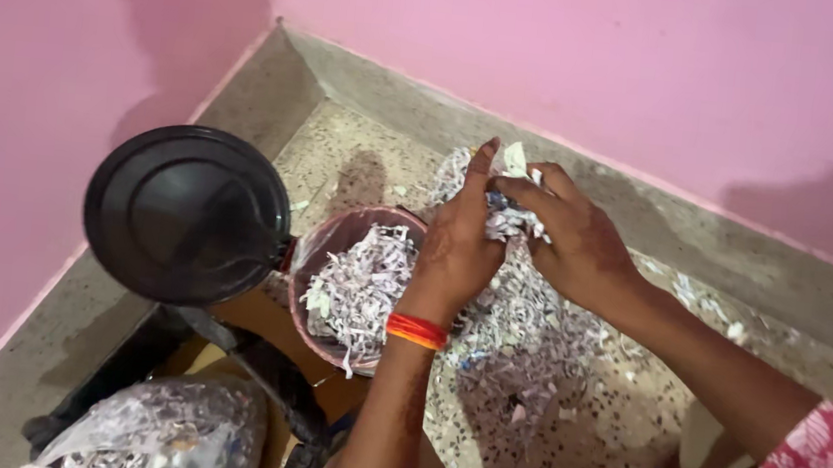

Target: The person sits on the floor and repeatedly picks up handfuls of shredded paper, separating small items and placing the shredded paper into a small bucket. The person also wipes the wall and floor with their hands and adjusts a plastic liner inside the bucket.

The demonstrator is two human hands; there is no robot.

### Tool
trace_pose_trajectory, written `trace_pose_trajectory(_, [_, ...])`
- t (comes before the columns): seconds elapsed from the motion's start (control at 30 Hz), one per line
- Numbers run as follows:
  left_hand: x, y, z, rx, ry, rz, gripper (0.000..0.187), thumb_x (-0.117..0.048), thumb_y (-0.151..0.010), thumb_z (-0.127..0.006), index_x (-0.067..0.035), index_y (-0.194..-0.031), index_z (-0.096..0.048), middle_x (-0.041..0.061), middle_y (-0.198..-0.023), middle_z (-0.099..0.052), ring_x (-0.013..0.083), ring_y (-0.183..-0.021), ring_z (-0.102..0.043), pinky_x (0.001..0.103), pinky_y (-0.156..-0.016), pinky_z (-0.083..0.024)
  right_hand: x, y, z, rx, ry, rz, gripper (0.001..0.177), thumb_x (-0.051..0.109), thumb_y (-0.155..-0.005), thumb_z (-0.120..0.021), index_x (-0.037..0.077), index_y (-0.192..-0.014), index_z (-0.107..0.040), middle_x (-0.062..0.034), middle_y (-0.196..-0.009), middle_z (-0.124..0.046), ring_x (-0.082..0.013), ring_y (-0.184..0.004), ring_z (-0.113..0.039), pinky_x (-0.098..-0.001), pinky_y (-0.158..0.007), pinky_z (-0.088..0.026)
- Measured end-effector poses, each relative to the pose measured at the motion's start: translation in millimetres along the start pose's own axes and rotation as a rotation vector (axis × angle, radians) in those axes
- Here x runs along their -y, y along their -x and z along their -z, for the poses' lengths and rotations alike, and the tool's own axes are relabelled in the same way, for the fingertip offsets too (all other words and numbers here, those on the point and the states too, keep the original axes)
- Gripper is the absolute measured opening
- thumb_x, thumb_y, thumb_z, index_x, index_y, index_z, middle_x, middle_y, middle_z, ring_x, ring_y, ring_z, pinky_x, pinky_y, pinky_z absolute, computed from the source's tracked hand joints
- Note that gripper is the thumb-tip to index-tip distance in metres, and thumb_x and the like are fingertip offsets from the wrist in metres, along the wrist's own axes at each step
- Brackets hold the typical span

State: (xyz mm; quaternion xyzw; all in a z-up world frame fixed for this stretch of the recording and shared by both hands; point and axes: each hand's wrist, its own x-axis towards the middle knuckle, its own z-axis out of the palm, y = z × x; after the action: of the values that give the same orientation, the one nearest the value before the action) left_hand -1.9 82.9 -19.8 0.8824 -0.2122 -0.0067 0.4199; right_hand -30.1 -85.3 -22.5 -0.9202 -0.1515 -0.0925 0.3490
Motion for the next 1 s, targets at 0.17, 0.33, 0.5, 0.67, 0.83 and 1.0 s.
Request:
trace_pose_trajectory(0.17, [0.3, -11.8, 15.0, -0.059, 0.395, 0.056, 0.09, 0.009, -0.075, -0.068, -0.009, -0.156, -0.032, 0.017, -0.119, -0.072, 0.0243, -0.101, -0.074, 0.037, -0.086, -0.06, -1.4, -8.7, 1.2, -0.099, 0.008, 0.152, 0.083, -0.013, -0.075, -0.065, 0.014, -0.15, -0.039, -0.0216, -0.142, -0.052, -0.0389, -0.125, -0.06, -0.0457, -0.093, -0.055])
trace_pose_trajectory(0.33, [3.5, -8.4, 20.4, -0.016, 0.386, 0.054, 0.088, 0.001, -0.077, -0.076, -0.009, -0.155, -0.035, 0.016, -0.126, -0.068, 0.022, -0.108, -0.07, 0.034, -0.091, -0.058, -14.5, -17.0, -6.0, -0.106, -0.157, -0.116, 0.08, -0.009, -0.08, -0.068, 0.014, -0.147, -0.032, -0.0171, -0.138, -0.06, -0.0344, -0.125, -0.061, -0.0458, -0.101, -0.05])
trace_pose_trajectory(0.5, [-4.4, -6.1, 20.4, 0.002, 0.303, 0.035, 0.083, -0.01, -0.083, -0.083, -0.01, -0.153, -0.039, 0.014, -0.13, -0.067, 0.0213, -0.112, -0.071, 0.032, -0.093, -0.056, -17.6, -21.5, -5.3, -0.132, -0.056, 0.045, 0.067, -0.016, -0.071, -0.064, 0.014, -0.131, -0.057, -0.0082, -0.127, -0.068, -0.0293, -0.12, -0.068, -0.0408, -0.102, -0.055])
trace_pose_trajectory(0.67, [-5.2, -8.7, 12.4, -0.089, 0.357, 0.107, 0.06, -0.001, -0.085, -0.072, -0.012, -0.141, -0.054, 0.012, -0.125, -0.07, 0.0202, -0.103, -0.074, 0.031, -0.082, -0.062, -4.5, -26.3, -8.0, -0.179, -0.144, 0.049, 0.053, -0.009, -0.076, -0.071, 0.012, -0.125, -0.062, -0.0078, -0.121, -0.062, -0.025, -0.114, -0.065, -0.0354, -0.095, -0.057])
trace_pose_trajectory(0.83, [14.3, -21.6, 9.7, -0.369, 0.338, 0.003, 0.044, 0.012, -0.086, -0.066, -0.004, -0.127, -0.066, 0.012, -0.111, -0.077, 0.0187, -0.097, -0.077, 0.031, -0.081, -0.064, -7.1, -33.2, -10.5, -0.255, -0.365, 0.021, 0.052, -0.007, -0.08, -0.075, 0.008, -0.124, -0.052, -0.0063, -0.116, -0.062, -0.018, -0.106, -0.065, -0.0292, -0.084, -0.055])
trace_pose_trajectory(1.0, [34.8, -33.8, 15.9, -0.541, 0.694, 0.105, 0.039, 0.012, -0.089, -0.057, 0.0, -0.126, -0.061, 0.007, -0.107, -0.073, 0.0152, -0.09, -0.075, 0.027, -0.074, -0.067, -26.9, -39.7, -7.3, -0.244, -0.529, 0.013, 0.04, -0.014, -0.082, -0.067, 0.008, -0.114, -0.055, -0.0051, -0.108, -0.064, -0.0145, -0.1, -0.066, -0.0249, -0.075, -0.056])
